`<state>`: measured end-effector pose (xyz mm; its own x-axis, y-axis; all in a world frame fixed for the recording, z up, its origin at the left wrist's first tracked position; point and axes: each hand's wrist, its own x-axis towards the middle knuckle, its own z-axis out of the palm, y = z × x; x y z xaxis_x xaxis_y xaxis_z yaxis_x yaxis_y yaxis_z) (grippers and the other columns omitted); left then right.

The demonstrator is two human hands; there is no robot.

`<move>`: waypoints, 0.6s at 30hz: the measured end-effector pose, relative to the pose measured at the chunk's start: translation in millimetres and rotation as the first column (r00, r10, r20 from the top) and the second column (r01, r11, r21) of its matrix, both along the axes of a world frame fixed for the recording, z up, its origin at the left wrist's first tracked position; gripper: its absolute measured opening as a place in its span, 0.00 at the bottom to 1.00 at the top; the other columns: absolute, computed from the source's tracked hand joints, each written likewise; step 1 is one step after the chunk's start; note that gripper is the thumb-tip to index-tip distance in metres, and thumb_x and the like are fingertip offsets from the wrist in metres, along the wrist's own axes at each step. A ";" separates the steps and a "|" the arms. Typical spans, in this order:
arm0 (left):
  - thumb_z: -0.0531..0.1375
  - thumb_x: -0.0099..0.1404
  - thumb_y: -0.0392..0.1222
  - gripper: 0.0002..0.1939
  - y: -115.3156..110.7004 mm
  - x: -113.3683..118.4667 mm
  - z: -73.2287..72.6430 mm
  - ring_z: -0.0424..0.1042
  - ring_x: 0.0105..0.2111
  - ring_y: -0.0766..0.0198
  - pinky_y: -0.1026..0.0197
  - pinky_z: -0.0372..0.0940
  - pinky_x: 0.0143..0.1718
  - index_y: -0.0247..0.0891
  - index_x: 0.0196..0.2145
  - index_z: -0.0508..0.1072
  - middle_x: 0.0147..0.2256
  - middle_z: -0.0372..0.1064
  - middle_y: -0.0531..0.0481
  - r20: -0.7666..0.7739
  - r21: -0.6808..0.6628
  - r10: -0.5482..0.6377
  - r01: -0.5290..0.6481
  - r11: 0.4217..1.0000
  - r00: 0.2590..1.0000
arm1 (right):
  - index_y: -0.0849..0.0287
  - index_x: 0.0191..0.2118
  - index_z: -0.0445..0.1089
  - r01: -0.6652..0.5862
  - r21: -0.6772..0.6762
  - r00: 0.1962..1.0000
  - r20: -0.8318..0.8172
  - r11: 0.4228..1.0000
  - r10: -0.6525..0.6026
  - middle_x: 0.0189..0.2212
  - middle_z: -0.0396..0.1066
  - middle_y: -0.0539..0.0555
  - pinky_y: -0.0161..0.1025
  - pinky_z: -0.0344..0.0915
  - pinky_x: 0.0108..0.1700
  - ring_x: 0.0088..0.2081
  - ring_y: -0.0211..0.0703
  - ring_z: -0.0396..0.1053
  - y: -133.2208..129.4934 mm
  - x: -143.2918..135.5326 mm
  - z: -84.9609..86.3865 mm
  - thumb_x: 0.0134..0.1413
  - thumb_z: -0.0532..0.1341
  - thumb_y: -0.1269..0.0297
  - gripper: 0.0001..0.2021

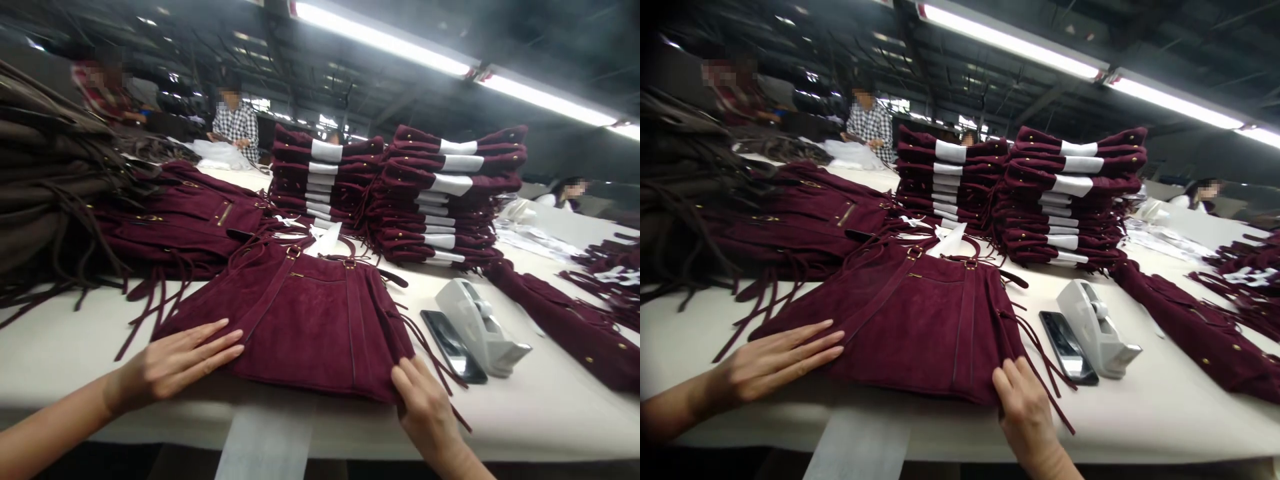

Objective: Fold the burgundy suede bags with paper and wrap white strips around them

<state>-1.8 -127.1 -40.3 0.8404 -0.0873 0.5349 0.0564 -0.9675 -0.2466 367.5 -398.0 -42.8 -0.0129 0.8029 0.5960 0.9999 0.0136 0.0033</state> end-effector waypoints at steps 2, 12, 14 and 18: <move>0.42 0.75 0.34 0.25 4.6 -3.0 -1.3 0.57 0.63 0.58 0.56 0.55 0.64 0.44 0.66 0.55 0.58 0.65 0.51 -0.037 -0.011 -0.008 0.008 1.000 0.999 | 0.59 0.39 0.62 -0.062 0.128 0.990 0.136 0.990 0.044 0.36 0.64 0.56 0.42 0.61 0.39 0.40 0.49 0.61 -3.4 2.2 -17.6 0.45 0.47 0.88 0.20; 0.46 0.65 0.25 0.37 -8.0 -9.6 13.9 0.50 0.65 0.54 0.45 0.49 0.66 0.54 0.67 0.50 0.67 0.45 0.52 -0.305 -0.194 0.111 -0.176 0.965 0.946 | 0.49 0.66 0.51 0.111 -0.048 0.949 0.301 0.993 -0.092 0.59 0.62 0.57 0.54 0.65 0.47 0.49 0.55 0.66 -11.5 1.6 -30.9 0.47 0.49 0.82 0.39; 0.49 0.59 0.24 0.42 -17.9 -9.5 20.3 0.47 0.66 0.51 0.41 0.46 0.66 0.53 0.67 0.48 0.68 0.41 0.50 -0.360 -0.207 0.150 -0.235 0.950 0.921 | 0.51 0.69 0.44 0.119 -0.062 0.922 0.378 0.991 -0.087 0.62 0.58 0.59 0.63 0.60 0.51 0.56 0.62 0.62 -13.2 -4.6 -29.3 0.47 0.49 0.80 0.41; 0.54 0.57 0.28 0.41 -33.2 -4.7 35.8 0.44 0.67 0.49 0.39 0.41 0.66 0.49 0.67 0.51 0.68 0.40 0.49 -0.424 -0.256 0.137 -0.264 0.930 0.895 | 0.63 0.70 0.37 0.048 -0.066 0.911 0.411 0.997 -0.016 0.60 0.60 0.66 0.66 0.58 0.53 0.59 0.64 0.62 -13.7 -8.9 -25.0 0.45 0.49 0.78 0.43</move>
